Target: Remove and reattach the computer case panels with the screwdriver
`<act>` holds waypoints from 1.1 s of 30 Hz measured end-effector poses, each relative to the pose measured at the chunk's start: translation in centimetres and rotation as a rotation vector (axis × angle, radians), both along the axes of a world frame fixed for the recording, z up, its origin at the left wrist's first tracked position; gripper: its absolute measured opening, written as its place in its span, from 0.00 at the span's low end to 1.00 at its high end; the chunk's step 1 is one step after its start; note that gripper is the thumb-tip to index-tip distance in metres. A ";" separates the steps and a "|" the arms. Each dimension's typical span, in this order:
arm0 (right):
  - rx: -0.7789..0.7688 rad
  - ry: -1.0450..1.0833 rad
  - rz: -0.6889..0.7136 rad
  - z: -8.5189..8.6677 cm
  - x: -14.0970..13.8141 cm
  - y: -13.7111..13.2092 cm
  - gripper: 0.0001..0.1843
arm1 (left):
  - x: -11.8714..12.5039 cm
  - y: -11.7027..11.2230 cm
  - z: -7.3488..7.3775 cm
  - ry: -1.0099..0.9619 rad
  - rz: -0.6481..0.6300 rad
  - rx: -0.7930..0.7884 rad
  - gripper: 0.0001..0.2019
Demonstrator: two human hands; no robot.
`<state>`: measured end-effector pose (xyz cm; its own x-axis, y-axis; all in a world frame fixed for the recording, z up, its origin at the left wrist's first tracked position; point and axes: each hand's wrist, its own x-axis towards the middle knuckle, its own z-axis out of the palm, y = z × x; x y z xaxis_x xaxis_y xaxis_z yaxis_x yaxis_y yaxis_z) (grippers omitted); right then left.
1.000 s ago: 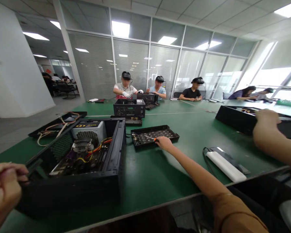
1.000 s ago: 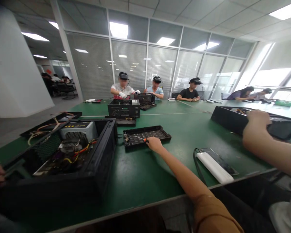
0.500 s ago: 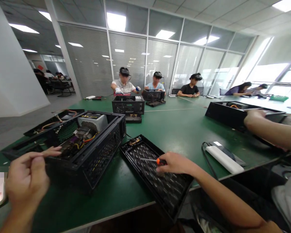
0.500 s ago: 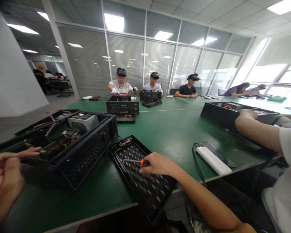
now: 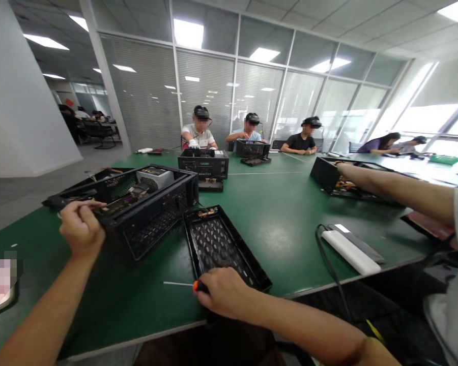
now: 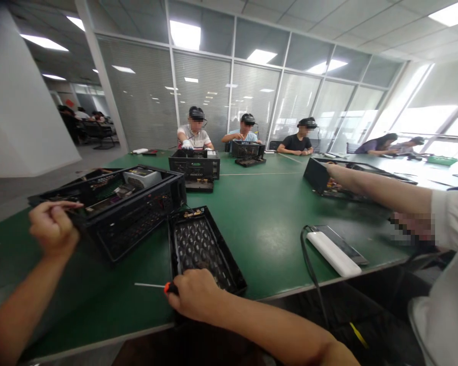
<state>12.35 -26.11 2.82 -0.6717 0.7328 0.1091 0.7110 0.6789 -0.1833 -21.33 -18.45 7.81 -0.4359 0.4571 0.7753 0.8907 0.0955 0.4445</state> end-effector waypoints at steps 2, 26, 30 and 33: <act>-0.048 0.071 0.010 0.3 -0.6 0.8 0.23 | -1.1 0.3 0.4 0.097 0.054 0.105 0.14; -0.185 0.835 -0.170 8.0 10.0 20.9 0.15 | 19.9 17.5 -5.0 0.391 -0.979 -0.618 0.10; -0.100 0.782 -0.192 9.1 9.0 23.5 0.14 | 19.9 19.3 -5.9 0.518 -0.973 -0.624 0.09; 0.015 0.646 -0.153 8.8 7.9 24.5 0.12 | 19.6 20.2 -6.5 0.593 -0.995 -0.622 0.09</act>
<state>20.26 -1.64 11.62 -0.3566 0.8099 0.4658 0.5496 0.5850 -0.5965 -1.75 1.73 1.27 0.6239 0.7312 0.2758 0.7421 -0.6650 0.0844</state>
